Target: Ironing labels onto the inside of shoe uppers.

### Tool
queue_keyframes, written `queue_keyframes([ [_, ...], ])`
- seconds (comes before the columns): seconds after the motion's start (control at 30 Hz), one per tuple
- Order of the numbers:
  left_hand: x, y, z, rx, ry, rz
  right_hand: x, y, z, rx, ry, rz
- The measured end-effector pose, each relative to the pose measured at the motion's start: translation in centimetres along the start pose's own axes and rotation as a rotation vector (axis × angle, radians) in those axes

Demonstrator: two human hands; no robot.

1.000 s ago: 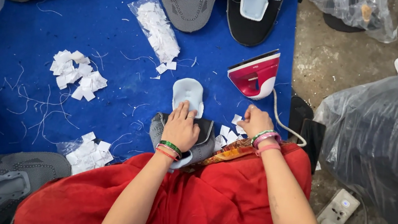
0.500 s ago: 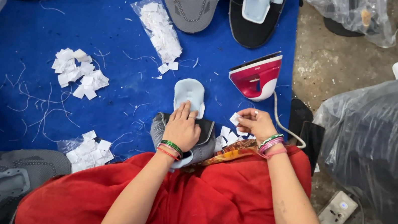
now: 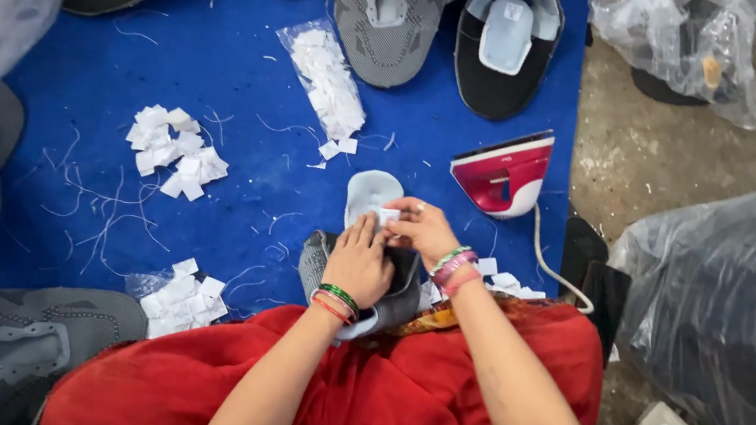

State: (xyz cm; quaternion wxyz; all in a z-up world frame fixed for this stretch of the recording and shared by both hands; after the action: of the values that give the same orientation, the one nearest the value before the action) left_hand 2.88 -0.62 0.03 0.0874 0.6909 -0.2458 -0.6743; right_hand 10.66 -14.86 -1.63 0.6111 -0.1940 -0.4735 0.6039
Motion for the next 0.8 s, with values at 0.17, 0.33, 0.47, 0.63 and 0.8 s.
queue_keyframes([
  [0.17, -0.1, 0.1, 0.0, 0.001, -0.034, -0.036, -1.2, 4.5, -8.5, -0.095, 0.026, 0.065],
  [0.33, -0.7, 0.4, 0.0, -0.011, -0.010, 0.002, 1.6, 0.4, -6.5, -0.227, 0.295, 0.633],
  [0.47, 0.0, 0.0, -0.5, -0.026, -0.008, 0.003, 2.8, -1.0, -6.1, -0.395, 0.357, 0.866],
  [0.63, -0.8, 0.1, -1.8, -0.229, 0.044, 0.113, 3.5, -1.5, -5.5, -0.461, 0.450, 0.928],
  [0.8, 0.3, -0.9, -3.3, -0.380, 0.031, -0.015, 3.8, -1.8, -5.2, -0.428, 0.485, 0.945],
])
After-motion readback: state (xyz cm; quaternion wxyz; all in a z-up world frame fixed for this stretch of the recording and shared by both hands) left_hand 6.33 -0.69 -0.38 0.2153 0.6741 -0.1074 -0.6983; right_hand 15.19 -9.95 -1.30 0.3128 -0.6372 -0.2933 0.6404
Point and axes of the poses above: each hand's wrist, its own z-axis away from the middle knuckle, its own x-axis out of the palm, y = z × x, the point moved 3 cm from there along -z, towards the middle knuckle, and after that the axes turned 1 degree about -z, right-handed, at the moved point
